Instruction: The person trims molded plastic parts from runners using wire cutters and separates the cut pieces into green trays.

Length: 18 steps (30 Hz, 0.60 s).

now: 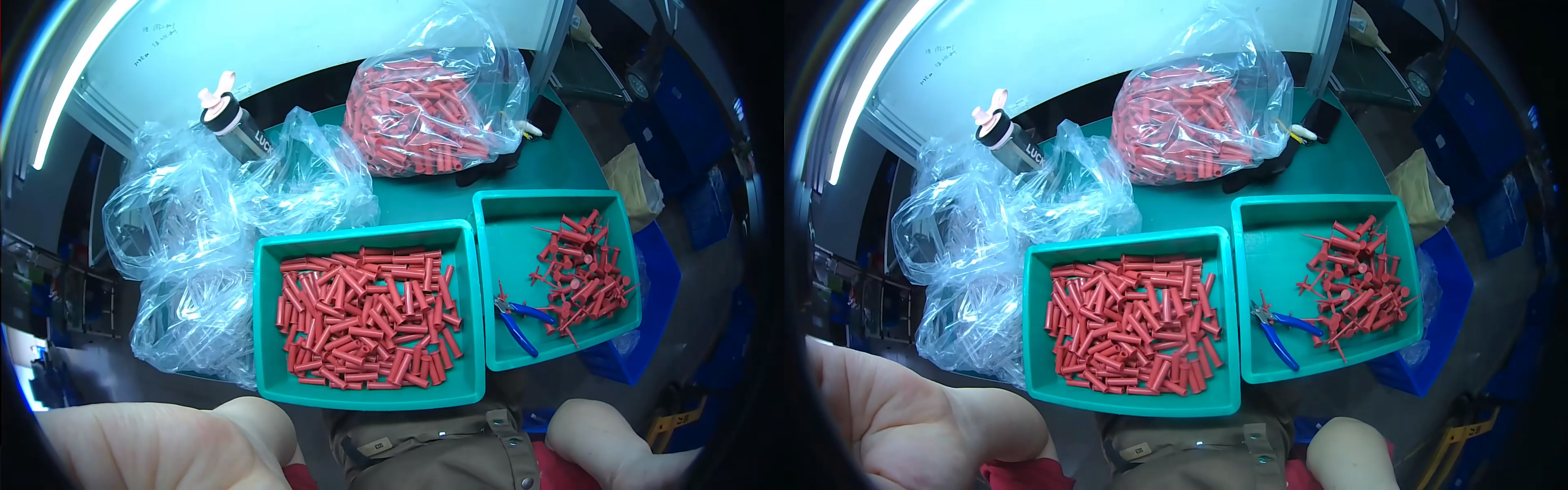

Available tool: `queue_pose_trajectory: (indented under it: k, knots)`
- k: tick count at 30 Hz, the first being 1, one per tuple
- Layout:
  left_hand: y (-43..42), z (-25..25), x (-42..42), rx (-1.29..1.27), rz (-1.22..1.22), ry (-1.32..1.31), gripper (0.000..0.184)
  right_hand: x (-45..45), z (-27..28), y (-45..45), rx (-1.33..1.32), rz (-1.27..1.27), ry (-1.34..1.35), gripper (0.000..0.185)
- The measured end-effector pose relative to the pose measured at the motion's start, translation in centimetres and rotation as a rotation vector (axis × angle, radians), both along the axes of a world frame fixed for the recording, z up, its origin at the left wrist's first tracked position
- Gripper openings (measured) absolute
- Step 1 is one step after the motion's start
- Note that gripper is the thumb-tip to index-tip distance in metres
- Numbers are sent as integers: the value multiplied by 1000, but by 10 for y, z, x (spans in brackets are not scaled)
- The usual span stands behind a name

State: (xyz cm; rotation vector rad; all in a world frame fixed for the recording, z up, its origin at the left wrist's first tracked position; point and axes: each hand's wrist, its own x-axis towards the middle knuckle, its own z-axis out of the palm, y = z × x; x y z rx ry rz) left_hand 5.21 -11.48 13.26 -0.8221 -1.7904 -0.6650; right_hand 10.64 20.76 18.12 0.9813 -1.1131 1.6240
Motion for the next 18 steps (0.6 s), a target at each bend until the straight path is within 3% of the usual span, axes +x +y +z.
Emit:
queue_pose_trajectory:
  k: [3,5,15,17,18]
  knots:
    - [6,1,-4,5,-11,-14,48,2,-3,10,8,-81,-11,37]
    - [12,0,-6,7,-10,-2,49,-3,-19,33,-105,245,68,34]
    - [16,1,-9,15,-6,26,50,6,14,10,-44,-11,8,23]
    - [10,2,-9,20,-3,42,50,28,43,55,507,221,-495,18]
    - [12,1,-7,19,-5,46,50,17,32,59,505,218,-494,18]
